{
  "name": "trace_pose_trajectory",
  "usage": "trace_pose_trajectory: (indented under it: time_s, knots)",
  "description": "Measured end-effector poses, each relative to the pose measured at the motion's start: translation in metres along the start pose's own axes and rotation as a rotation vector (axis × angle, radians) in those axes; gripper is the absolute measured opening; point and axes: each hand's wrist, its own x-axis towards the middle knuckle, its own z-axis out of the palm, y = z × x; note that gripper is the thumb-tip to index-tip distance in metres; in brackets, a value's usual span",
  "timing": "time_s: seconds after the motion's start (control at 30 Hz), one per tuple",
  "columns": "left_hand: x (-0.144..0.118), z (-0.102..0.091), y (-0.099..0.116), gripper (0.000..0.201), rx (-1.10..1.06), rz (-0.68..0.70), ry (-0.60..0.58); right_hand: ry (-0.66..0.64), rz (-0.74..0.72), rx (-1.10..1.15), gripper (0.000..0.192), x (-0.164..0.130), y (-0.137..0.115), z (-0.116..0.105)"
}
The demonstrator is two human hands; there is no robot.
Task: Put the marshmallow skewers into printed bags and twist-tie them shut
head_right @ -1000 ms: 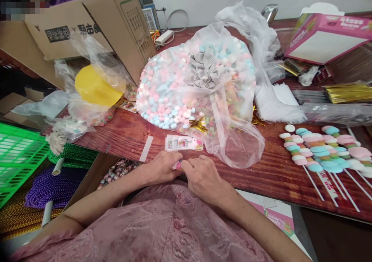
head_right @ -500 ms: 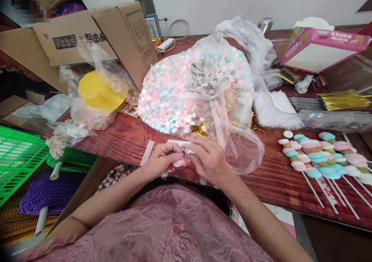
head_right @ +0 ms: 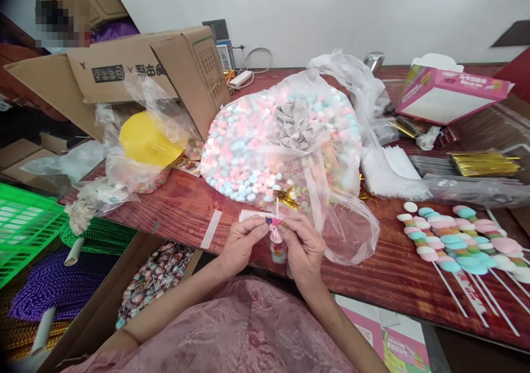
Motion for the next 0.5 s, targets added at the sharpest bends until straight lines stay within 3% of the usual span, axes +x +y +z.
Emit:
trace_pose_trajectory:
  time_s: [0.13,0.37,0.5]
  knots:
    - [-0.005,-0.003,-0.007,0.043,0.041,-0.081,-0.057,0.027,-0.016,0.019,0.01,-0.006,0.002,0.009]
    - [-0.003,-0.003,-0.002,0.044,0.133,0.058,-0.158,0.046,-0.095,-0.06,0.014,-0.008,0.003,0.018]
    - [-0.003,-0.001,-0.003,0.044,0.238,0.046,-0.193,0.03,-0.093,-0.03,0.018,-0.008,0.003,0.02]
